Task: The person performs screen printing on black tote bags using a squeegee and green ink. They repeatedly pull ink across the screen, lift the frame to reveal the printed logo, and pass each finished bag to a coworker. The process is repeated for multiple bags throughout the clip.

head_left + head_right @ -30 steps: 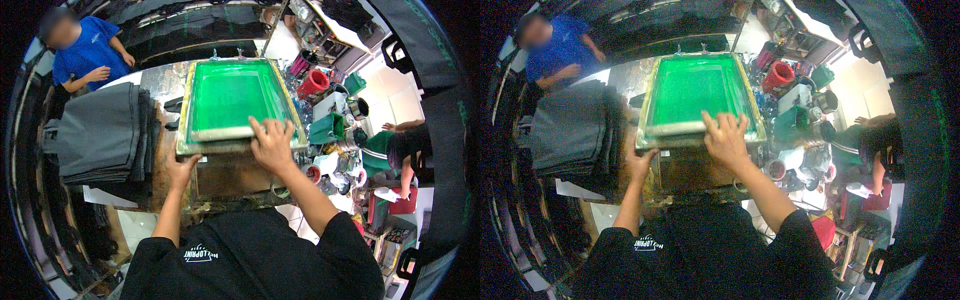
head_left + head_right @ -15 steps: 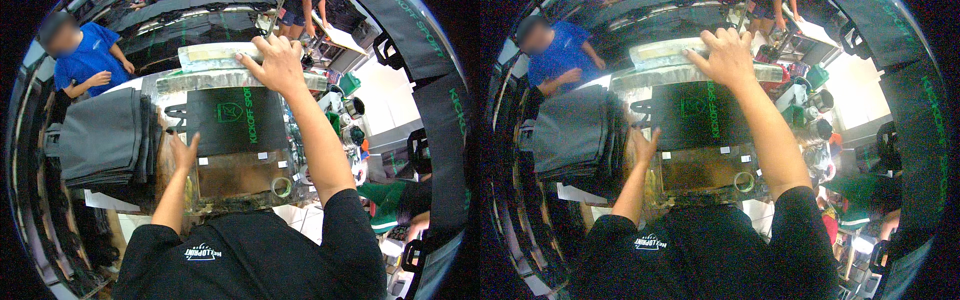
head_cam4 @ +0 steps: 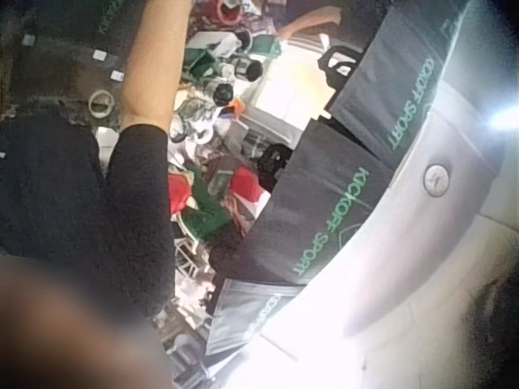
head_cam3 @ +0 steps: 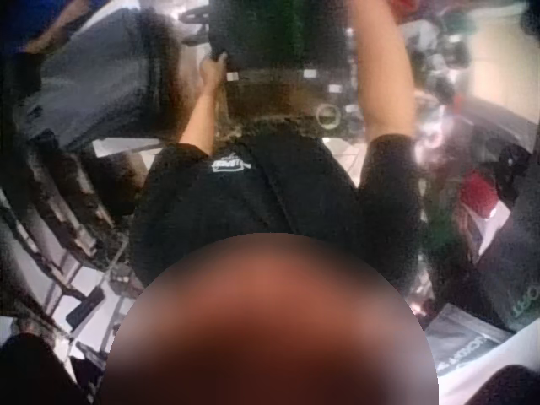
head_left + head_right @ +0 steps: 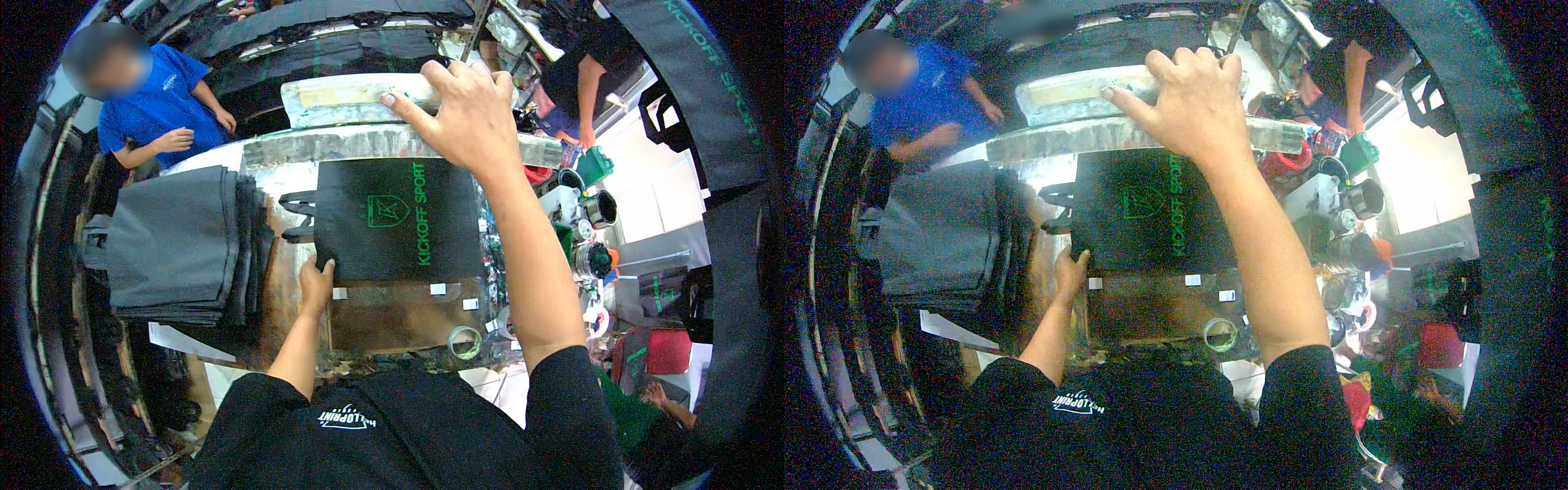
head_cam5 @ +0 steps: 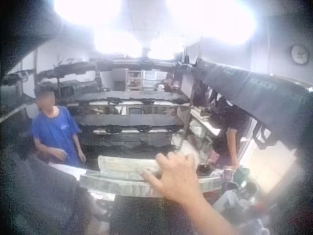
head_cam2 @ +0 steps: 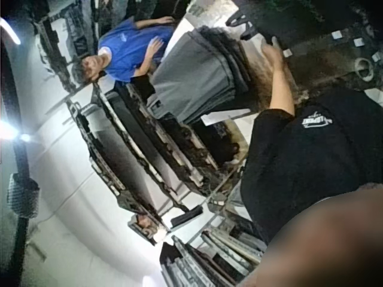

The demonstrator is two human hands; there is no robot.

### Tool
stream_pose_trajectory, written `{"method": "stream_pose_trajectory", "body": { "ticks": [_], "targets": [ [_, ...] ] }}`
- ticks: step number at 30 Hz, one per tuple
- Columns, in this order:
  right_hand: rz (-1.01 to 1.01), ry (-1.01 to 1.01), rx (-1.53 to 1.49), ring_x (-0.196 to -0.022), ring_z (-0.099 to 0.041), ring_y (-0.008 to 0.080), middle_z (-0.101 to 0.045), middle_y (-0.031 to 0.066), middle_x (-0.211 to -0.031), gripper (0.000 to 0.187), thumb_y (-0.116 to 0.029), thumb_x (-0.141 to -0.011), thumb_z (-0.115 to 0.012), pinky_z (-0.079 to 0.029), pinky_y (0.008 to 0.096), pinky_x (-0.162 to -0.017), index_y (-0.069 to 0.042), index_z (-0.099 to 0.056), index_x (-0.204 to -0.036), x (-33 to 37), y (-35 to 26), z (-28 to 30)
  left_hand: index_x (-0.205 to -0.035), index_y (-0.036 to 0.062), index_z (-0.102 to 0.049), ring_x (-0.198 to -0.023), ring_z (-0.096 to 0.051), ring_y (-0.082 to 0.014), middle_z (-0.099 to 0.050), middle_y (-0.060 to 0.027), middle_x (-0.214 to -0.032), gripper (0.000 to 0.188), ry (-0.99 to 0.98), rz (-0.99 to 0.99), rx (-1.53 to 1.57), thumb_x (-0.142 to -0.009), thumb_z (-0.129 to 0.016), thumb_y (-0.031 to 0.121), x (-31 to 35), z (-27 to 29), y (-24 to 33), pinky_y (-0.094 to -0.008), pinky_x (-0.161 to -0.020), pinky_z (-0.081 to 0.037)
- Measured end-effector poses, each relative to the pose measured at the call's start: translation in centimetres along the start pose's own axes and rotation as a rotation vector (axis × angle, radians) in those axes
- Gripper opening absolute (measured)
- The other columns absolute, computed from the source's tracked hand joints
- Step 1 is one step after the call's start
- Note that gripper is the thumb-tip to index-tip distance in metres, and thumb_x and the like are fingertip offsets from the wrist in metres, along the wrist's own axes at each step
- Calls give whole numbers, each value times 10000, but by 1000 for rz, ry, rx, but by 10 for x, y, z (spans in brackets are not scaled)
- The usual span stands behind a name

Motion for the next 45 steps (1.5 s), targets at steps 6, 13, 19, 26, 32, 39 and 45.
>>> {"method": "stream_pose_trajectory", "body": {
  "ticks": [6, 13, 19, 26, 32, 39, 45],
  "targets": [
    [-3, 0, 6, -1036, -667, 352, -728, 173, -989, 716, -770, -915, -548, -412, 544, -938, -102, -758, -1064, -11, 10, -3, -1223, -31, -697, -902, -744, -273, -770, -149, -1073, 340, -91, -206, 382, -943, -768, 149, -36, 135, 148, -392, -773, -610],
    [8, 6, -5, -1028, -651, 320, -702, 152, -979, 682, -741, -926, -567, -400, 512, -914, -88, -725, -1045, 7, -1, 1, -1289, 2, -651, -818, -720, -140, -744, -64, -1056, 393, 112, 5, 477, -932, -774, 109, -22, 376, 79, -281, -615, -598],
    [18, 44, 15, -990, -643, 316, -682, 127, -945, 608, -678, -934, -616, -398, 493, -918, -93, -711, -1068, 20, -6, 11, -1584, -54, -342, -794, -664, -154, -692, -98, -1080, 832, 344, 243, 641, -914, -804, 118, -21, 491, -55, -291, -643, -577],
    [-10, -34, 2, -1024, -637, 324, -687, 156, -980, 585, -622, -943, -643, -398, 481, -927, -80, -715, -1154, 15, -25, 5, -1431, -41, -485, -772, -657, -220, -672, -168, -1106, 611, 680, 463, 628, -903, -785, 28, -21, 547, -264, -368, -619, -618],
    [-45, -94, 93, -1063, -626, 322, -680, 144, -1001, 578, -602, -935, -659, -400, 503, -954, -76, -714, -1168, 29, -7, 10, -1367, -35, -533, -985, -652, -389, -665, -193, -1062, 512, 1177, -28, -91, -967, -744, 205, 52, 475, -126, -451, -975, -514],
    [-22, -24, 42, -1041, -621, 329, -668, 135, -996, 546, -565, -933, -676, -397, 519, -979, -62, -708, -1145, 33, -22, 9, -1055, 10, -715, -878, -645, -309, -679, -127, -993, 241, 824, -429, -217, -913, -806, 182, 130, 411, -46, -423, -813, -530],
    [19, -16, 45, -1008, -613, 326, -657, 136, -981, 534, -550, -962, -652, -398, 474, -915, -52, -698, -1149, 25, -23, 11, -1218, -17, -710, -1329, -561, -425, -648, -233, -1350, 669, 421, -519, -630, -889, -749, 564, 72, 358, -2, -523, -1161, -400]
  ]
}}
Point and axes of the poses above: each hand's wrist, its own x-axis away from the middle knuckle, its own z-axis out of the back of the hand, y = z × x, the point moved 10 cm from there along -x, towards the middle knuckle
